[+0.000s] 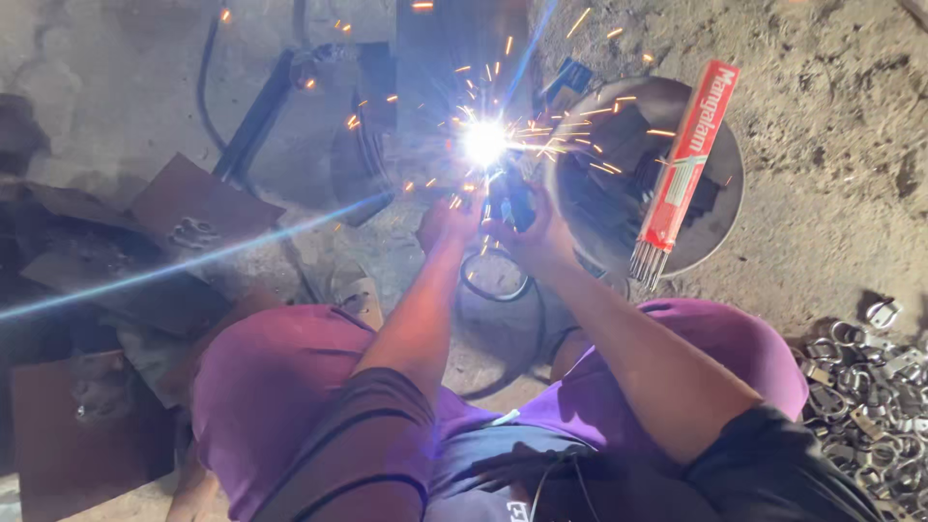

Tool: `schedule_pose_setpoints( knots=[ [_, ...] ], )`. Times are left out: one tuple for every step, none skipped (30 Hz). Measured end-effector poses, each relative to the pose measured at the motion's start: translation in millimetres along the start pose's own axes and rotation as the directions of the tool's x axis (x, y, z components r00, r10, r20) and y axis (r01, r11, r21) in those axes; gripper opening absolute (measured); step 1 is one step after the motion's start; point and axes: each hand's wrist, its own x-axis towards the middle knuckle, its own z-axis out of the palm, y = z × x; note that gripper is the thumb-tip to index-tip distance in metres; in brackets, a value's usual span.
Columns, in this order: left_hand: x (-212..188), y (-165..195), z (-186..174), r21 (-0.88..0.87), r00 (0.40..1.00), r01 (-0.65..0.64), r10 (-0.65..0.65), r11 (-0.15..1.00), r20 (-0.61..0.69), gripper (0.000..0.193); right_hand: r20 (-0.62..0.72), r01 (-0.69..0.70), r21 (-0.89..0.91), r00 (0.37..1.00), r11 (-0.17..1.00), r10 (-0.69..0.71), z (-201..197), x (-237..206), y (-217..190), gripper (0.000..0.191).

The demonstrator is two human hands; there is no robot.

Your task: The person sits on the floor and uses a welding torch to join small metal plates. They repeatedly position the plates, strike an arc, and weld along the edges, occasionally adjusting the pieces with their hands.

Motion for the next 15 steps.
schedule_pose_setpoints(
  knots=[
    [-3.2, 2.9, -3.0, 0.004, 1.0, 0.014, -0.014, 1.0, -0.001, 0.087, 0.007, -0.021, 0.002, 1.0, 1.0, 0.021, -0.2, 0.0, -1.0, 0.099],
    [-8.6, 2.4, -7.7, -0.017, 1.0, 0.017, -0.018, 1.0, -0.001, 0.088, 0.006, -0.028, -0.002, 1.0, 1.0, 0.028, -0.5, -0.5, -2.0, 0.099],
    [-12.9, 5.4, -12.2, -0.033, 1.0, 0.017, -0.017, 0.999, 0.0, 0.089, 0.006, -0.034, -0.005, 0.999, 0.999, 0.034, -0.6, -0.9, -3.3, 0.098],
    [-16.4, 8.5, -17.1, -0.043, 1.0, 0.018, -0.018, 0.999, -0.002, 0.09, 0.005, -0.04, -0.009, 0.999, 0.999, 0.04, -1.8, -1.2, -4.2, 0.097],
    [-19.2, 11.5, -21.5, -0.036, 1.0, 0.023, -0.023, 0.999, 0.004, 0.091, 0.0, -0.029, -0.015, 1.0, 0.999, 0.029, -2.5, -1.4, -5.0, 0.099],
    [-22.4, 12.1, -25.3, -0.032, 0.999, 0.031, -0.03, 0.999, 0.01, 0.092, -0.004, -0.019, -0.022, 1.0, 1.0, 0.019, -3.2, -1.7, -5.5, 0.1],
    [-23.5, 14.0, -28.1, -0.003, 0.999, 0.043, -0.043, 0.999, 0.026, 0.094, -0.008, -0.01, -0.029, 1.0, 1.0, 0.01, -3.7, -1.8, -5.5, 0.101],
    [-24.7, 14.7, -28.8, -0.016, 0.999, 0.036, -0.035, 0.999, 0.033, 0.089, -0.007, -0.003, -0.014, 1.0, 1.0, 0.003, -4.0, -1.4, -5.1, 0.1],
    [-23.2, 16.8, -28.2, -0.03, 0.999, 0.03, -0.029, 0.999, 0.035, 0.089, -0.006, 0.003, 0.002, 1.0, 1.0, -0.003, -3.9, -0.9, -4.3, 0.1],
    [-20.7, 17.4, -26.8, -0.026, 0.999, 0.024, -0.023, 0.999, 0.042, 0.09, -0.005, 0.008, 0.018, 1.0, 1.0, -0.008, -3.4, -0.1, -3.1, 0.099],
    [-18.4, 17.9, -23.6, -0.013, 0.998, 0.031, -0.03, 0.999, 0.05, 0.091, 0.009, -0.005, 0.023, 1.0, 1.0, 0.005, -2.8, 0.6, -1.5, 0.097],
    [-13.4, 18.8, -21.0, 0.012, 0.997, 0.038, -0.039, 0.999, 0.06, 0.091, 0.023, -0.019, 0.028, 1.0, 0.999, 0.018, -2.0, 1.8, 0.4, 0.095],
    [-9.5, 18.4, -17.8, 0.034, 0.997, 0.039, -0.041, 0.999, 0.071, 0.092, 0.035, -0.032, 0.033, 0.999, 0.999, 0.031, -1.0, 3.2, 2.3, 0.093],
    [-7.2, 16.3, -14.5, 0.042, 0.996, 0.041, -0.044, 0.998, 0.077, 0.093, 0.011, 0.015, 0.035, 1.0, 0.999, -0.016, 0.3, 4.1, 4.2, 0.09],
    [-4.6, 15.3, -11.7, 0.051, 0.996, 0.044, -0.048, 0.998, 0.081, 0.094, -0.012, 0.061, 0.035, 0.998, 0.998, -0.061, 1.6, 4.9, 5.9, 0.088]
  ],
)
